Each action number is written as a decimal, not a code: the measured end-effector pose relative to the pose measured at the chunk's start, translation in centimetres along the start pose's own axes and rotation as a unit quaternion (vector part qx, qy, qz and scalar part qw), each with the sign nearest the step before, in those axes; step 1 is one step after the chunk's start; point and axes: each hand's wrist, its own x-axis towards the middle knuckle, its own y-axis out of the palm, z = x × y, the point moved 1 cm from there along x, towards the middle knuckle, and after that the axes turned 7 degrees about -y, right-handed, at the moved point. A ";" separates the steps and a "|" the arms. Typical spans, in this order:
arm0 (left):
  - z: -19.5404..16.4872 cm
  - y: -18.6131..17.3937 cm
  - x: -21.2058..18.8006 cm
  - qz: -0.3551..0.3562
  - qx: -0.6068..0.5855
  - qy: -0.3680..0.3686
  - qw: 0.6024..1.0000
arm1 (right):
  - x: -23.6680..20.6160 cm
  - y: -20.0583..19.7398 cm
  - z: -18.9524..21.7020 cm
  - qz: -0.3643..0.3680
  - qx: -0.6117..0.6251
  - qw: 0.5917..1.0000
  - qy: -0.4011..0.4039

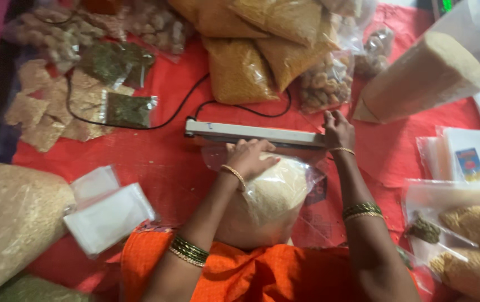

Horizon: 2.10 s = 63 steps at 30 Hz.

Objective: The person sits on the floor and packages grains into clear plastic bags. They place the open bags on a digital scale, fill them with grains, and then use a handheld heat sealer to seal the bags shut. The sealed bags are then set aside.

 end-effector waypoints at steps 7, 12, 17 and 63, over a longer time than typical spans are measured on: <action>0.0 0.1 0.5 0.033 0.035 -0.026 0.998 | -1.0 -0.3 2.0 -0.146 -0.226 0.952 -0.143; 0.0 0.4 0.5 0.042 0.039 -0.040 0.998 | -1.3 -1.5 2.8 -0.007 0.125 0.991 0.056; 0.3 -0.1 0.3 0.008 0.037 -0.092 0.995 | -1.4 -1.6 3.7 -0.057 0.090 0.994 -0.004; 11.1 1.0 7.0 -0.222 0.371 0.097 0.896 | -6.0 -2.6 -1.4 0.231 -0.302 0.889 -0.257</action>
